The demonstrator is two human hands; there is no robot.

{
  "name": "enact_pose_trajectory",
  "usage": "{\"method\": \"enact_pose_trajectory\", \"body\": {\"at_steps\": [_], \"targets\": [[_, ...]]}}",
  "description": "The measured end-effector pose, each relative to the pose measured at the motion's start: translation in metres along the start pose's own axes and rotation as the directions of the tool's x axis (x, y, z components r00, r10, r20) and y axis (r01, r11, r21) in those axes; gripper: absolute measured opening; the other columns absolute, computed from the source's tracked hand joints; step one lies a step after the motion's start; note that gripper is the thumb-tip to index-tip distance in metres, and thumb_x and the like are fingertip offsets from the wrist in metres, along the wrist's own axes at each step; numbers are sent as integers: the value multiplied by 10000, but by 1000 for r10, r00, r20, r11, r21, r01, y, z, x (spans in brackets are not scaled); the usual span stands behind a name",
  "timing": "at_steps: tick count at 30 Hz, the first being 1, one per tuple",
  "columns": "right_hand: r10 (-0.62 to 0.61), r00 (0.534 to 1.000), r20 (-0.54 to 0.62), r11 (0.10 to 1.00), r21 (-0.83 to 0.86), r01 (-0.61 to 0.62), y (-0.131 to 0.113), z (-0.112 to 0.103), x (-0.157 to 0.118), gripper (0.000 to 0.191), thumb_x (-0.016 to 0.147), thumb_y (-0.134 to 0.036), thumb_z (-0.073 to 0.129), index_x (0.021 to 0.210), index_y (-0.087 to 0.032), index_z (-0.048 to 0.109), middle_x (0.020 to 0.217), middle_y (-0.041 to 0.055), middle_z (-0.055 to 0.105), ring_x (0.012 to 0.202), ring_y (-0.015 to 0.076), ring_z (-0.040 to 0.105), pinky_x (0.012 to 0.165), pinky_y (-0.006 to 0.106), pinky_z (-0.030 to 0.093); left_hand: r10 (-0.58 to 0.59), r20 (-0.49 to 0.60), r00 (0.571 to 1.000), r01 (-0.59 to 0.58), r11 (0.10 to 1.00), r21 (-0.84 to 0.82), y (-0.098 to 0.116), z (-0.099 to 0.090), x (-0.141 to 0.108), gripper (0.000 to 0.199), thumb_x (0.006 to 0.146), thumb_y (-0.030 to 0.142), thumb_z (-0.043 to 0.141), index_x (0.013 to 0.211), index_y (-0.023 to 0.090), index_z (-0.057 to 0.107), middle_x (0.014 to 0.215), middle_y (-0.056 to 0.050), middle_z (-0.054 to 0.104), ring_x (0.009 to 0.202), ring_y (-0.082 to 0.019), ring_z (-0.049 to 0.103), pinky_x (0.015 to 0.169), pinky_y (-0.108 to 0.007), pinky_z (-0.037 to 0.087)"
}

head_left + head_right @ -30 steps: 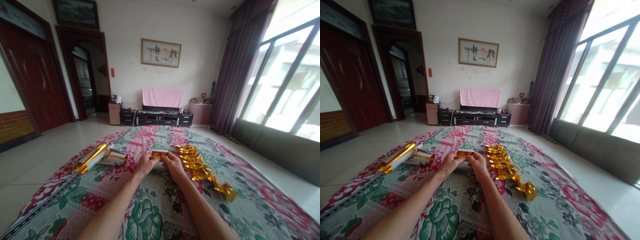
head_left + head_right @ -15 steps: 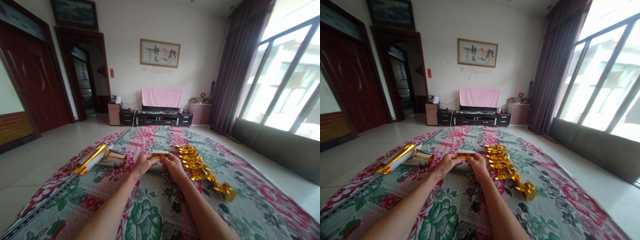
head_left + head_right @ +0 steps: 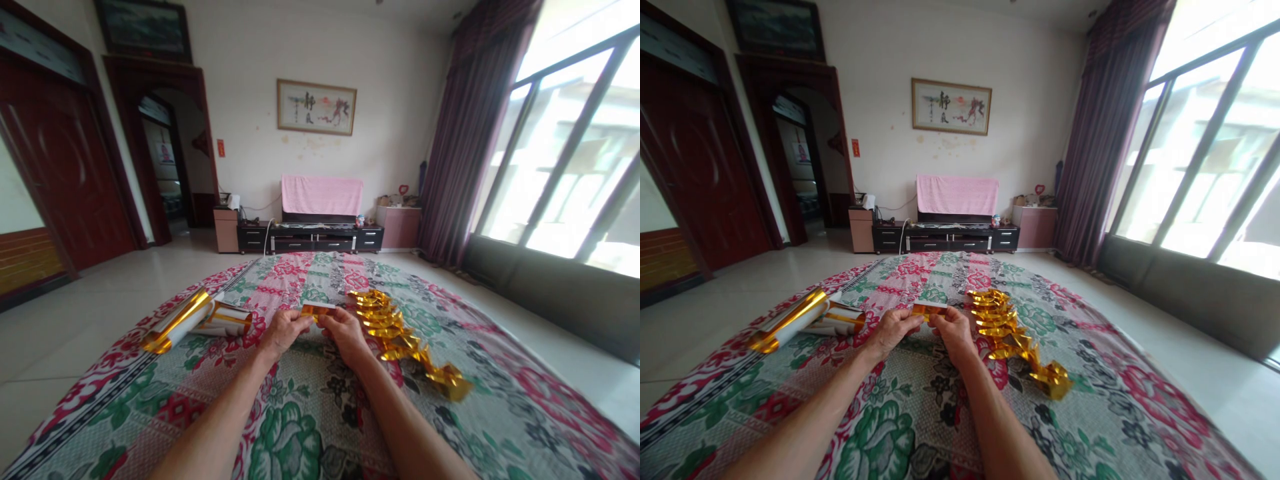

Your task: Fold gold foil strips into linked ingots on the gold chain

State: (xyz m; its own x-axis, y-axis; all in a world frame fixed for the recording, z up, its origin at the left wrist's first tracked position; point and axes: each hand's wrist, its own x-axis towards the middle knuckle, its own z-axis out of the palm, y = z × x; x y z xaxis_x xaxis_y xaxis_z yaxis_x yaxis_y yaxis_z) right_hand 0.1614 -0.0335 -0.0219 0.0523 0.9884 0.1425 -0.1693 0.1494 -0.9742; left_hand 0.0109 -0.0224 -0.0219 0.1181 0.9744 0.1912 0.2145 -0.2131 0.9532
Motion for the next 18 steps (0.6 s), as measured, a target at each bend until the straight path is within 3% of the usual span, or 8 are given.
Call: {"method": "enact_pose_trajectory", "body": {"at_steps": [11,18], "targets": [[14,1000,-12,1000,21,-13,0,0,0,294,563,-352,680,786,-162,650,659,12,643,586,116,548,541,218,416,25,83,996,-27,1000,12,0,-8,-2,318,655,438,597,642,125,649,484,34,482,473,-82,382,489,-214,260],[31,1000,-7,999,21,-30,2,0,2,280,558,-324,685,786,-166,657,667,1,644,545,97,521,530,215,408,25,31,999,-26,999,35,3,-6,-5,358,670,475,572,589,131,631,483,23,485,481,-96,397,500,-223,275]]}}
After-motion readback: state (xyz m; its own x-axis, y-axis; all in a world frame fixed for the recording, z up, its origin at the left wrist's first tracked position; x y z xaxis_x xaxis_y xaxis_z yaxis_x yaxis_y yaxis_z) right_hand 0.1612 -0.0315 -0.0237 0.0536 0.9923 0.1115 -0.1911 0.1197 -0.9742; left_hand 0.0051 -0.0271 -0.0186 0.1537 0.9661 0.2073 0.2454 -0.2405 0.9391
